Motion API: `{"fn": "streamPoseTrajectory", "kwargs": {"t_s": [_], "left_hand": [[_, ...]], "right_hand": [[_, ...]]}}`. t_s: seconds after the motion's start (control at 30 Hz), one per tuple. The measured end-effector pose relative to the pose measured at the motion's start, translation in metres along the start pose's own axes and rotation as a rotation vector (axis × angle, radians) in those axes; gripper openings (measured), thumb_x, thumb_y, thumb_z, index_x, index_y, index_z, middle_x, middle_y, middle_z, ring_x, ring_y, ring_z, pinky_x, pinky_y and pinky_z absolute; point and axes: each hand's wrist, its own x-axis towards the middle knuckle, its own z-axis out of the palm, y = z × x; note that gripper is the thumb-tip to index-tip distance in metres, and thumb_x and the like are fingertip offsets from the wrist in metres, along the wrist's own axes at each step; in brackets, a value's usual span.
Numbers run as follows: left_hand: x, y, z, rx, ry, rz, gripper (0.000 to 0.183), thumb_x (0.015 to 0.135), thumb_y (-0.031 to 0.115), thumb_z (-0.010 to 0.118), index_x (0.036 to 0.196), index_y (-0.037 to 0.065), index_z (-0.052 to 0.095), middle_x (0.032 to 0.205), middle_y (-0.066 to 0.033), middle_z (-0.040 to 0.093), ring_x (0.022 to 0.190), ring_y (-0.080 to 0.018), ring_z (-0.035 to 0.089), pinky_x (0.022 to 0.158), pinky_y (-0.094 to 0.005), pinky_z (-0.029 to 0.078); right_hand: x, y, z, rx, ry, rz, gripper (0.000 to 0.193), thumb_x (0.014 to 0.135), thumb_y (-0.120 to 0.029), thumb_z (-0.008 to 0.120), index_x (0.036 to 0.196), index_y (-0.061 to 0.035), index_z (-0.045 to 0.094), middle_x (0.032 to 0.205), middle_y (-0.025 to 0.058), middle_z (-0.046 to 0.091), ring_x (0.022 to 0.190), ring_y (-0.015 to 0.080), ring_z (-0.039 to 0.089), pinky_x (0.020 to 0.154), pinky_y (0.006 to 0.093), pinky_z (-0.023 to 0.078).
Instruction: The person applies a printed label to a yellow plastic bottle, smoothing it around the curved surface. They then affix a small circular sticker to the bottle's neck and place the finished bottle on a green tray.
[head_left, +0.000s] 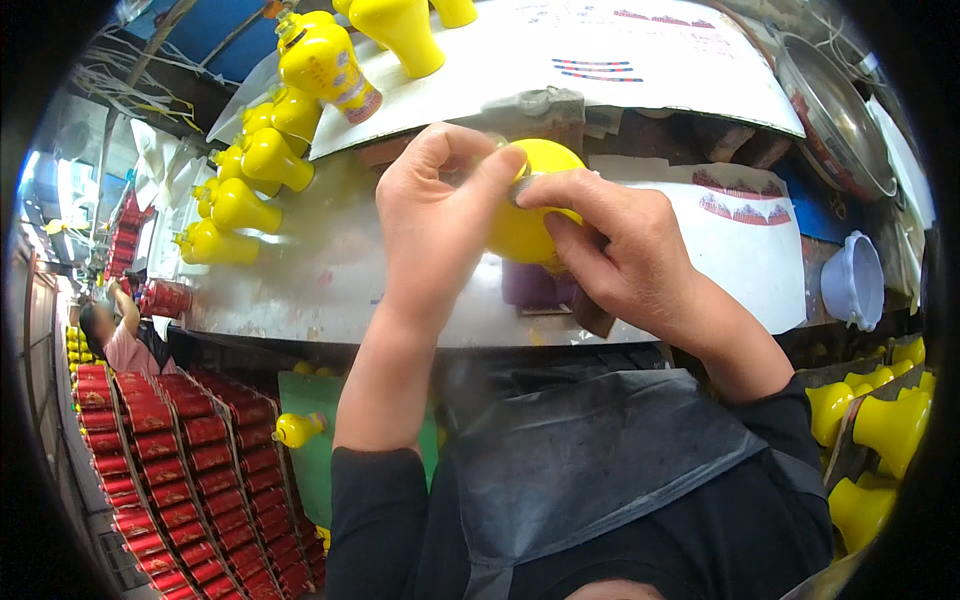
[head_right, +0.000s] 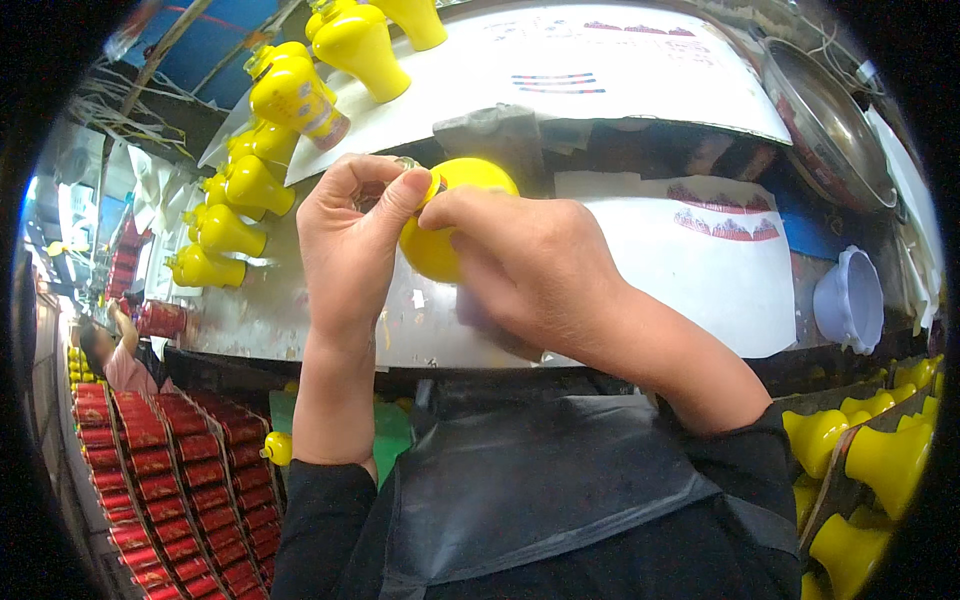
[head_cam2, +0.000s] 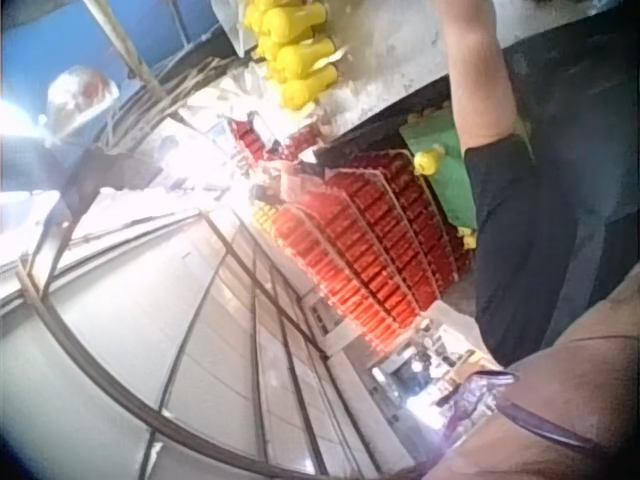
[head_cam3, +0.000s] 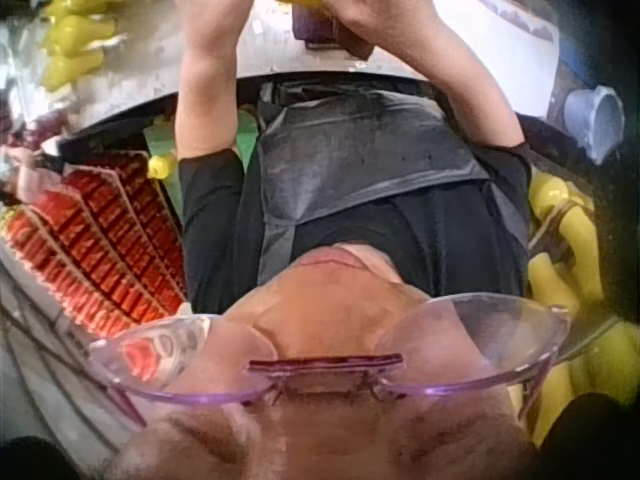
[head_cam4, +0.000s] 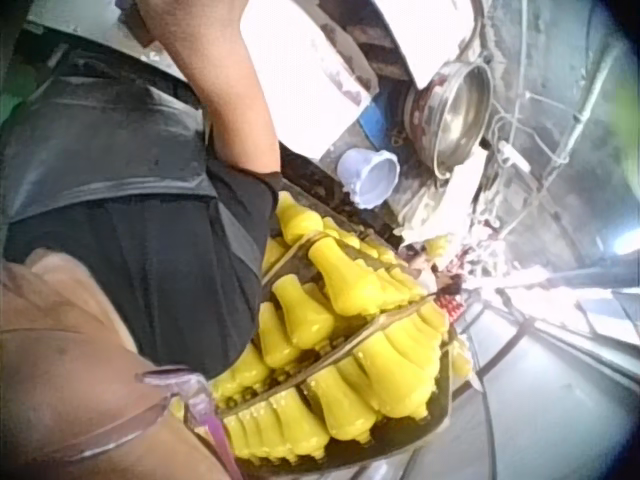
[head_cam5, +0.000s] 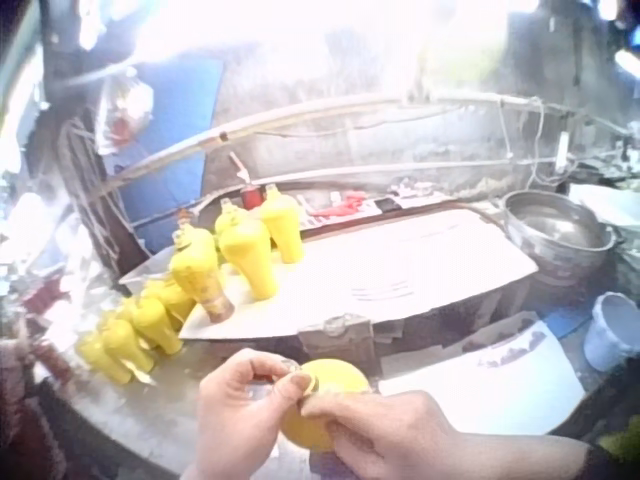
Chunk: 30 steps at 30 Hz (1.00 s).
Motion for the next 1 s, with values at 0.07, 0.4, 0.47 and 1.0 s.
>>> {"fn": "streamPoseTrajectory", "kwargs": {"t_s": [0.07,0.4,0.47,1.0], "left_hand": [[-0.004,0.003,-0.004,-0.025,0.007,0.032,0.011,0.084,0.005,0.080,0.087,-0.001,0.071,0.085,-0.0012,0.069,0.083,-0.0073,0.060,0.079,-0.0246,0.050],[-0.027,0.004,-0.071,0.205,0.018,0.225,0.011,0.087,0.000,0.080,0.092,-0.002,0.070,0.099,-0.0090,0.072,0.094,-0.0140,0.065,0.088,-0.0282,0.052],[-0.035,-0.004,-0.085,0.259,0.034,0.173,0.011,0.087,0.000,0.080,0.092,-0.003,0.070,0.100,-0.0093,0.073,0.094,-0.0137,0.065,0.089,-0.0276,0.051],[-0.067,-0.036,-0.116,0.636,0.143,0.320,0.015,0.076,0.007,0.082,0.087,0.008,0.073,0.098,-0.0076,0.073,0.097,-0.0270,0.066,0.088,-0.0395,0.049]], "right_hand": [[-0.001,-0.007,0.004,0.066,0.044,0.072,0.023,0.095,0.003,0.059,0.115,-0.0046,0.067,0.096,0.0094,0.072,0.070,0.0110,0.067,0.063,0.0257,0.054],[0.022,-0.022,0.052,0.490,0.075,0.245,0.025,0.091,-0.007,0.059,0.113,-0.0001,0.069,0.097,0.0149,0.074,0.090,0.0173,0.070,0.083,0.0329,0.055],[0.027,-0.023,0.067,0.539,-0.008,0.357,0.024,0.095,-0.005,0.058,0.117,0.0018,0.066,0.103,0.0086,0.070,0.096,0.0126,0.065,0.088,0.0275,0.052],[0.045,-0.028,0.119,0.596,-0.198,0.605,0.027,0.098,-0.010,0.057,0.122,-0.0006,0.064,0.106,0.0040,0.068,0.085,0.0045,0.061,0.075,0.0211,0.050]]}}
